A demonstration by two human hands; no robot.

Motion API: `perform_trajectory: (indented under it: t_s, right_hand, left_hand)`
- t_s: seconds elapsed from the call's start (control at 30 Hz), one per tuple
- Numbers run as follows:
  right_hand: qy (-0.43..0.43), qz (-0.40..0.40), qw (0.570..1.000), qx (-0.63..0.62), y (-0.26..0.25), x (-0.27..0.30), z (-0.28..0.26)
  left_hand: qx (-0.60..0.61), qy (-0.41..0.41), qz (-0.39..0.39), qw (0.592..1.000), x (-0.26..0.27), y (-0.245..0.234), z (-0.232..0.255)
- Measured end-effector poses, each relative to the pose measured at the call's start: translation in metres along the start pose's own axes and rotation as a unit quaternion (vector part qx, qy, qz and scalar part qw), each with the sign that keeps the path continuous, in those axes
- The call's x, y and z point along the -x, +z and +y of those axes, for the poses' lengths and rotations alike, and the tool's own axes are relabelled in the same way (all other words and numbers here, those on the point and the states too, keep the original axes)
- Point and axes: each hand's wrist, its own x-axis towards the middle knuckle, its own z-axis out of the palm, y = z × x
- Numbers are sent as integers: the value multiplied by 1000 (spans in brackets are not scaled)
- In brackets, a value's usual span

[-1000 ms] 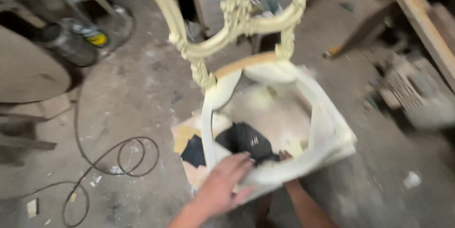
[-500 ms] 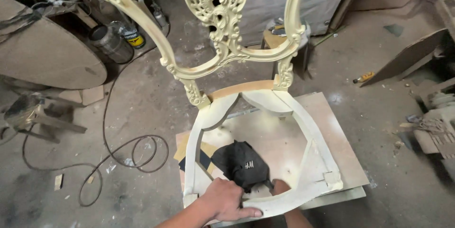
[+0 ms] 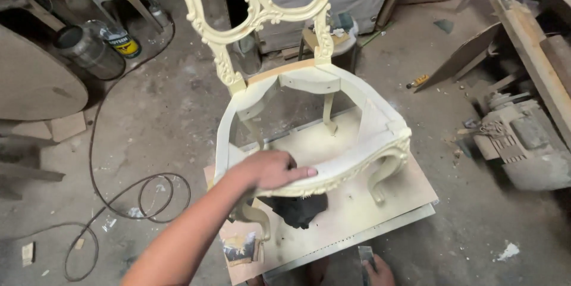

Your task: Sanding an ornate wooden chair frame using sandpaper to prepare it for finishing.

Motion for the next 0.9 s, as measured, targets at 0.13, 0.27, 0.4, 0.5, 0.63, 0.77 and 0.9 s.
perform_trajectory:
  t_s: [0.13,0.27,0.4,0.5,0.63,0.77,0.9]
  right_hand:
    - [-11,72,997,-12,8,11,-4]
    - [-27,46,997,-57,7,19,-38]
    - [-12,11,992,-122,-13,41,-82]
    - [-19,36,993,-107,-18,27,-71]
    - [16,31,987,-154,-30,23,-67]
    - [-21,71,983,-168,-30,28,-82]
    - [-56,62,979,-186,-15,43,-130]
  left_hand:
    - [23,0,23,999,-5,-22,-13]
    - [28,7,50,998,0,-33,-15]
    - [6,21,103,994,17,-43,-46]
    - [-14,37,165,985,17,-45,-87]
    - [26,50,203,978,10,-53,-109]
    - [88,-23,194,977,11,-75,-109]
    - [110,-19,197,974,8,-88,-120]
